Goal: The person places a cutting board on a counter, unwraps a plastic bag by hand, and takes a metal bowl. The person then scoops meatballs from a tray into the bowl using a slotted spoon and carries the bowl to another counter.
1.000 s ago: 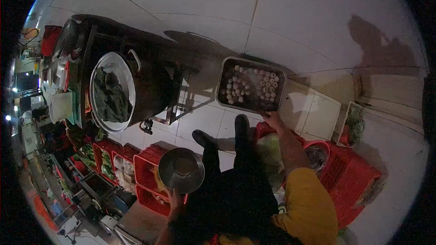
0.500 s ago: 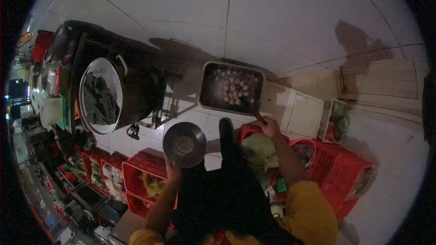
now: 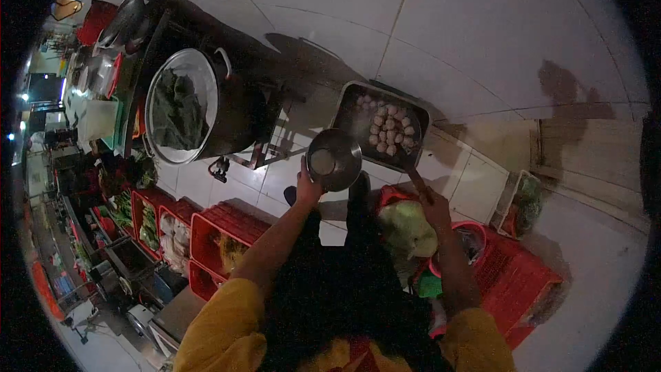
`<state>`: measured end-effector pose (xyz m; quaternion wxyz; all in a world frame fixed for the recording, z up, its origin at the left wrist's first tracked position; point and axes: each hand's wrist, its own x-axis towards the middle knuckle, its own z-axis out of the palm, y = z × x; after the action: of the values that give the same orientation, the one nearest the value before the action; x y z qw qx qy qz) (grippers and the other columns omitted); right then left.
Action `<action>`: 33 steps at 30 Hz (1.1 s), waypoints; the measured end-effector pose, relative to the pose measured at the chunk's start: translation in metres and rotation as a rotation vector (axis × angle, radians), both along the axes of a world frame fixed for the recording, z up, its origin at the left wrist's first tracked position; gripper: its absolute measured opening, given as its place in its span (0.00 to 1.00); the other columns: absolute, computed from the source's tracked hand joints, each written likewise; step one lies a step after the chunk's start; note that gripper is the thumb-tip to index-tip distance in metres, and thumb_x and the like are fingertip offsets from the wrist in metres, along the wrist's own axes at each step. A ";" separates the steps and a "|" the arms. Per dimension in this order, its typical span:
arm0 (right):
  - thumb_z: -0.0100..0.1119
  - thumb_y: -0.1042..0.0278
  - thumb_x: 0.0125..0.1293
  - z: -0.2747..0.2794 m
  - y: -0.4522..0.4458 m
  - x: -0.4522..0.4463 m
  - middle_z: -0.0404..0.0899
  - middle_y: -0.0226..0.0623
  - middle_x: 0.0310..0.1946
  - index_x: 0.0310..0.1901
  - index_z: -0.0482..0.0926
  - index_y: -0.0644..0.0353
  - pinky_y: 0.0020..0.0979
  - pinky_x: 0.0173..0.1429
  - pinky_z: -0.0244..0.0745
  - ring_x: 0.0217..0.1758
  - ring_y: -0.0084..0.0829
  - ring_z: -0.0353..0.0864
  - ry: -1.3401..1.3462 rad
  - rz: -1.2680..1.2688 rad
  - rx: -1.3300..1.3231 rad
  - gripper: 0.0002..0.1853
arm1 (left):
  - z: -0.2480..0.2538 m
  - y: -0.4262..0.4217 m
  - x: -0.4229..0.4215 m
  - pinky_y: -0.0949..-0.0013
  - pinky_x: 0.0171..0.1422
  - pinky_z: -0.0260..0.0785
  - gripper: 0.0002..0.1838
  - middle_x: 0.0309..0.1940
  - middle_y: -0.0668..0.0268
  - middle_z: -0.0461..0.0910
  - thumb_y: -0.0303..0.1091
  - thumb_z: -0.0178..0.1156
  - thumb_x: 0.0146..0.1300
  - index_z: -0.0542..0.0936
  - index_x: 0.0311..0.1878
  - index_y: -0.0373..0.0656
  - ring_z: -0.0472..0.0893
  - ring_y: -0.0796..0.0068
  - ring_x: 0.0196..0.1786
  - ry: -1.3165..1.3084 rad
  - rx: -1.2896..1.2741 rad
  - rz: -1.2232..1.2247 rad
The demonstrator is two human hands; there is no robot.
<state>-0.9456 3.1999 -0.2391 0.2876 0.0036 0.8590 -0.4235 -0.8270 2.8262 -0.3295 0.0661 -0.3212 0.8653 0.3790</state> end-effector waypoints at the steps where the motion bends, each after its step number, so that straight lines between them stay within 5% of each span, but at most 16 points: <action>1: 0.54 0.59 0.67 0.017 -0.001 -0.002 0.80 0.50 0.29 0.56 0.76 0.57 0.40 0.41 0.74 0.34 0.38 0.81 -0.067 0.049 0.196 0.19 | 0.001 0.007 -0.010 0.55 0.53 0.73 0.46 0.49 0.40 0.73 0.34 0.59 0.63 0.39 0.75 0.42 0.78 0.44 0.46 0.056 -0.066 -0.078; 5: 0.55 0.58 0.67 0.050 0.006 -0.001 0.80 0.47 0.28 0.55 0.76 0.57 0.37 0.38 0.72 0.31 0.35 0.79 0.087 0.175 0.227 0.19 | 0.016 0.027 -0.054 0.56 0.46 0.76 0.48 0.52 0.41 0.73 0.36 0.61 0.61 0.40 0.76 0.50 0.81 0.46 0.42 -0.123 0.265 0.064; 8: 0.56 0.58 0.66 0.085 -0.018 0.001 0.81 0.48 0.30 0.56 0.75 0.56 0.38 0.38 0.74 0.31 0.39 0.80 -0.189 0.074 0.230 0.19 | 0.004 0.042 -0.069 0.57 0.37 0.78 0.47 0.53 0.45 0.75 0.35 0.61 0.60 0.43 0.76 0.57 0.84 0.52 0.38 0.133 0.461 0.137; 10: 0.55 0.61 0.66 0.076 -0.027 0.013 0.82 0.49 0.34 0.58 0.74 0.54 0.41 0.37 0.75 0.31 0.44 0.81 0.344 0.329 0.369 0.20 | -0.004 0.048 -0.075 0.63 0.33 0.79 0.46 0.52 0.50 0.77 0.30 0.59 0.60 0.44 0.76 0.63 0.85 0.60 0.39 -0.004 0.341 0.112; 11: 0.55 0.61 0.66 0.075 -0.037 0.023 0.82 0.49 0.34 0.58 0.74 0.54 0.41 0.37 0.75 0.31 0.44 0.81 0.341 0.325 0.372 0.20 | 0.002 0.054 -0.075 0.63 0.33 0.79 0.46 0.52 0.50 0.77 0.30 0.59 0.60 0.44 0.76 0.63 0.85 0.60 0.39 -0.007 0.344 0.107; 13: 0.53 0.64 0.66 0.063 -0.046 0.043 0.81 0.48 0.37 0.61 0.72 0.53 0.43 0.38 0.76 0.33 0.45 0.81 0.477 0.301 0.483 0.21 | 0.018 0.063 -0.078 0.64 0.32 0.79 0.43 0.47 0.54 0.79 0.28 0.55 0.61 0.47 0.76 0.64 0.84 0.62 0.38 0.110 0.886 0.474; 17: 0.52 0.70 0.65 0.016 -0.039 0.075 0.79 0.45 0.37 0.64 0.70 0.51 0.41 0.37 0.76 0.35 0.44 0.80 0.534 0.312 0.728 0.24 | -0.024 0.063 -0.064 0.64 0.31 0.79 0.41 0.49 0.56 0.78 0.28 0.54 0.62 0.49 0.75 0.65 0.84 0.63 0.39 0.224 1.107 0.521; 19: 0.52 0.72 0.65 0.058 -0.061 0.068 0.78 0.44 0.36 0.64 0.70 0.51 0.41 0.35 0.75 0.34 0.44 0.79 0.443 0.297 0.717 0.25 | 0.028 0.067 -0.070 0.64 0.30 0.78 0.39 0.52 0.57 0.76 0.28 0.53 0.63 0.50 0.75 0.65 0.84 0.64 0.39 0.141 1.099 0.542; 25: 0.51 0.75 0.64 0.053 -0.042 0.061 0.78 0.44 0.36 0.68 0.64 0.51 0.39 0.32 0.75 0.33 0.44 0.78 0.627 0.230 0.675 0.29 | 0.031 0.065 -0.058 0.62 0.34 0.81 0.37 0.55 0.55 0.74 0.30 0.53 0.65 0.49 0.74 0.62 0.84 0.61 0.41 0.232 1.127 0.444; 29: 0.50 0.77 0.65 0.064 -0.035 0.038 0.78 0.45 0.35 0.69 0.62 0.51 0.39 0.32 0.74 0.32 0.44 0.78 0.779 0.267 0.751 0.29 | 0.018 0.059 -0.056 0.59 0.37 0.82 0.36 0.57 0.54 0.72 0.33 0.54 0.66 0.50 0.74 0.60 0.84 0.58 0.43 0.150 1.114 0.406; 31: 0.48 0.78 0.66 0.076 -0.026 0.027 0.76 0.45 0.36 0.68 0.64 0.52 0.39 0.33 0.74 0.33 0.44 0.77 0.583 0.231 0.665 0.28 | 0.023 0.056 -0.058 0.58 0.40 0.83 0.36 0.60 0.54 0.70 0.33 0.53 0.66 0.50 0.74 0.60 0.83 0.58 0.46 0.041 1.113 0.491; 33: 0.47 0.79 0.66 0.072 -0.016 0.011 0.74 0.44 0.35 0.68 0.64 0.52 0.40 0.35 0.74 0.33 0.44 0.76 0.528 0.241 0.684 0.27 | -0.036 0.045 -0.043 0.57 0.41 0.83 0.35 0.60 0.54 0.69 0.33 0.53 0.67 0.50 0.74 0.60 0.82 0.57 0.47 0.156 1.232 0.510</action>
<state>-0.9349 3.1835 -0.1667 0.0879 -0.1100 0.9879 -0.0650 -0.8699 2.8709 -0.3659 0.0828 -0.3909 0.3901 0.8295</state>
